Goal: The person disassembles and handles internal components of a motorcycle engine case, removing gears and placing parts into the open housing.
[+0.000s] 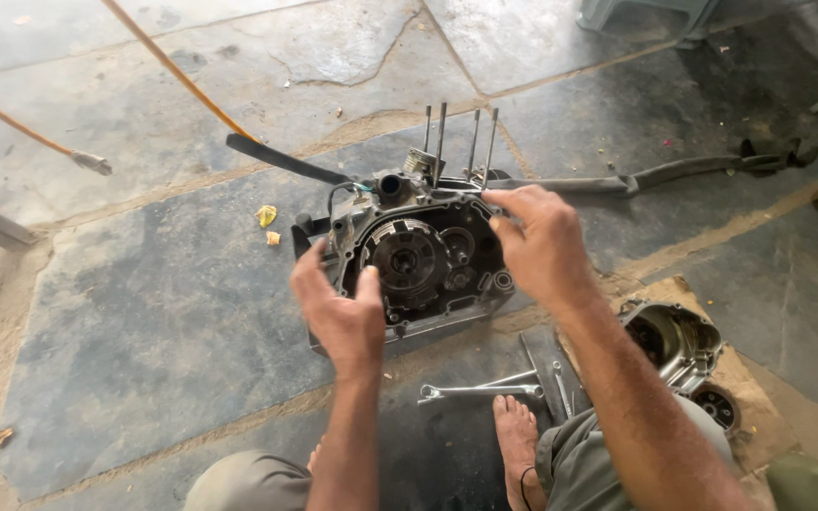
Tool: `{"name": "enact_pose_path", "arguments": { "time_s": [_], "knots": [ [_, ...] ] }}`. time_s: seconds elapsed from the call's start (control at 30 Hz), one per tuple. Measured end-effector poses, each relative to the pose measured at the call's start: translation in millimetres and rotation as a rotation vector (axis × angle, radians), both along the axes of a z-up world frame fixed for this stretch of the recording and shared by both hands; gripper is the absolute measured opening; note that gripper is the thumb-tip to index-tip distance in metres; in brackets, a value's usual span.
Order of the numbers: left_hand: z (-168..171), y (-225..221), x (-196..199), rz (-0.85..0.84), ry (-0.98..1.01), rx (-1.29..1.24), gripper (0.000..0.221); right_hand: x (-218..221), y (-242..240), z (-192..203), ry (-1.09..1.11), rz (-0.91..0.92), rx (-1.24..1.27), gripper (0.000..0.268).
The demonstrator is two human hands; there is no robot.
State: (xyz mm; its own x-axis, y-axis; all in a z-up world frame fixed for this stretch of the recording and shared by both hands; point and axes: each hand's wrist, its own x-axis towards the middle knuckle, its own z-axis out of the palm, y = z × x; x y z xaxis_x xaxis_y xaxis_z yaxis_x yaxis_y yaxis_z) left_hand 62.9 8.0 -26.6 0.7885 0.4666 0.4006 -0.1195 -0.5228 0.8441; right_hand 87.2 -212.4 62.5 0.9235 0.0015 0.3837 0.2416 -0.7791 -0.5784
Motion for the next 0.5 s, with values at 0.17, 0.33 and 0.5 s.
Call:
{"name": "enact_pose_path", "arguments": {
  "time_s": [0.17,0.33,0.5],
  "knots": [
    [5,10,-6,0.074,0.077,-0.21,0.049,-10,4,16,-0.108,0.016,0.02,0.032],
    [-1,7,-10,0.043,0.015,-0.081,0.036,-14,3,19,-0.176,0.057,-0.007,0.033],
    [-17,2,-9,-0.024,0.04,0.101,0.036,-16,-2,19,-0.168,0.027,-0.027,0.032]
  ]
}}
